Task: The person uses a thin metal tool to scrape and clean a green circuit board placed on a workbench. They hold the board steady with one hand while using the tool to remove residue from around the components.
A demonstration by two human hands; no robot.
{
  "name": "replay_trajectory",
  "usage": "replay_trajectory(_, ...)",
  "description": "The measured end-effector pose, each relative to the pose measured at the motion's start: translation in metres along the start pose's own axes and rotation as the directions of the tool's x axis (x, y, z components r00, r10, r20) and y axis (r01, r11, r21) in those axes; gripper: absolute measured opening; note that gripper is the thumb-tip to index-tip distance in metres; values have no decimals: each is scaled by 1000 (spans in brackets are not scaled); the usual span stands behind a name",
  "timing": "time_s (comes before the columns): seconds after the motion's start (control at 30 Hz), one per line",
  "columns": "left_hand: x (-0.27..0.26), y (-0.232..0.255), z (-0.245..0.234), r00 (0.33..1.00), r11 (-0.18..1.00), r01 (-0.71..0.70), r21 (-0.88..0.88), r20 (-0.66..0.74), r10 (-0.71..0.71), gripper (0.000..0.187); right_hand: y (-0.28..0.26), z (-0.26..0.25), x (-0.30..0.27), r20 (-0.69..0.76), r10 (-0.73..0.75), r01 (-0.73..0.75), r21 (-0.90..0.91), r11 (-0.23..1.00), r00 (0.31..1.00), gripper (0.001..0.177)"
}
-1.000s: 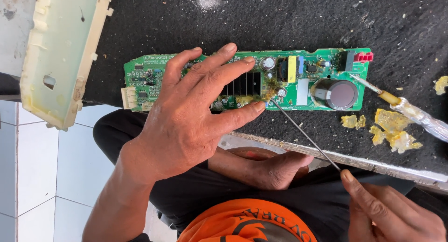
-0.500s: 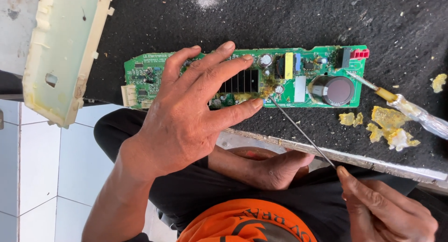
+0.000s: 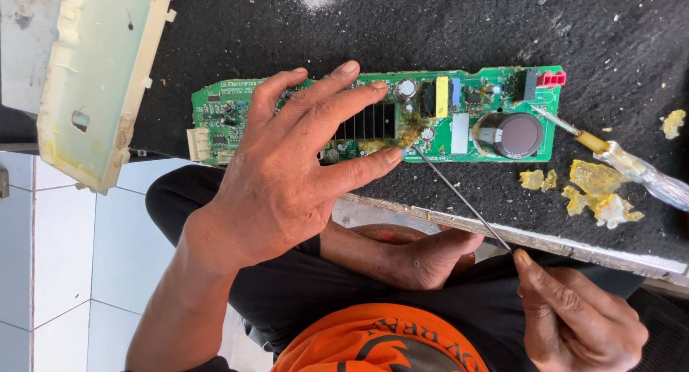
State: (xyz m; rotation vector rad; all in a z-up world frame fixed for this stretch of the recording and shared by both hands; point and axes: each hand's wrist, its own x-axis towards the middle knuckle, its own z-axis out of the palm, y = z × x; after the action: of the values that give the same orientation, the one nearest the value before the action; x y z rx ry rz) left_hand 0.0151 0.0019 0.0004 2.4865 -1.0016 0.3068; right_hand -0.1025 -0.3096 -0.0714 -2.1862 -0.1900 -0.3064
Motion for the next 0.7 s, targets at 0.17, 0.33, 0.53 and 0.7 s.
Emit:
replay_trajectory(0.17,0,0,0,1000,1000,0,-6,-2,0,39,-8,-3,4,43,135,-138,69,988,990,14)
replay_trajectory(0.33,-1,0,2,1000,1000,1,-9,-11,-1,41,26,-17,-5,119,-312,332,-222,917,942,34)
replay_trajectory(0.53,-1,0,0,1000,1000,8,-14,3,-8,38,26,-23,0,284,-479,555,-500,665,831,42)
replay_trajectory(0.7,0,0,0,1000,1000,3,-3,5,-3,37,32,-19,1,245,-471,531,-369,762,847,39)
